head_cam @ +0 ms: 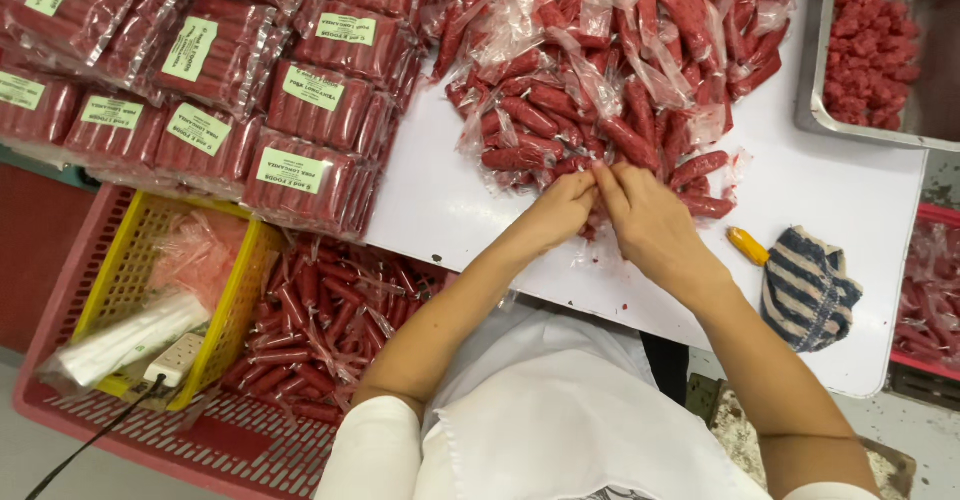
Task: The person ties links of raw sausage together by hand on a white work surface. They pick up loose sausage links, twist them into pairs, and place the tied links into a metal tray. Packaged sausages and a yellow basket are visible nearby.
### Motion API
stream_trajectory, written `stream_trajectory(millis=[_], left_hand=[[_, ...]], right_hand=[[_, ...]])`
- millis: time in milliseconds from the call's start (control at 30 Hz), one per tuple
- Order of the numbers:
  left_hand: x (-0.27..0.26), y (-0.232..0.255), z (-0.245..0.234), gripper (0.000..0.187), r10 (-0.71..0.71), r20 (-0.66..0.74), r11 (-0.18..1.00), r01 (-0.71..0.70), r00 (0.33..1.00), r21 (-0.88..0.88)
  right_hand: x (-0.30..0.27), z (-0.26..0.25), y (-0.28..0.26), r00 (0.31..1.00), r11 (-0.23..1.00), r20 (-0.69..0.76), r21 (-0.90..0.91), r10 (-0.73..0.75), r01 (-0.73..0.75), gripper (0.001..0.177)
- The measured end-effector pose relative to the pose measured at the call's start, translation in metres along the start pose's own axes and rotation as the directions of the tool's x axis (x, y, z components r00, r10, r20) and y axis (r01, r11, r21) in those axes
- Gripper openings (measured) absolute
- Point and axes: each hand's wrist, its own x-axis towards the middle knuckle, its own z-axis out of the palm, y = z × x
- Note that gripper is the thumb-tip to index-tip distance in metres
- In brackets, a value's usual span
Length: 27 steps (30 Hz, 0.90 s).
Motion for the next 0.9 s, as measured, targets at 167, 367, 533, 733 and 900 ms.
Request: stream_trajectory(millis=[167,367,533,733,900], left_hand=[[0.007,0.071,0.011,0.032,0.024,-0.008,0.935,-0.019,1.000,0.355],[0.037,0.053,0.045,0.027,0.052,0.026,0.990,-0.055,0.998,0.131],[0.009,0.098,0.045,0.022,0.227,0.145,0.832,-0.269,0.963,0.485],[-0.005,0.085,0.028,0.014,0.225,0.181,0.742,-0.289,0.957,0.605],[0.009,0.027,0.046,0.022,0.027,0.251,0.917,0.076,0.968,-0.392]], right_hand=[[0.002,-0.096,0.029,0.977,0.961,0.038,0.174,0.209,-0.213,0.060],[-0.012,-0.110,0.017,0.960,0.949,-0.040,0.167,0.276,-0.266,0.062],[-0.034,-0.015,0.056,0.980,0.993,-0.184,-0.074,0.076,-0.091,0.048],[-0.032,0.004,0.071,0.961,0.980,-0.204,-0.109,-0.188,0.168,0.020],[-0.018,-0.003,0.095,0.921,0.914,-0.239,0.197,-0.306,0.355,0.025]])
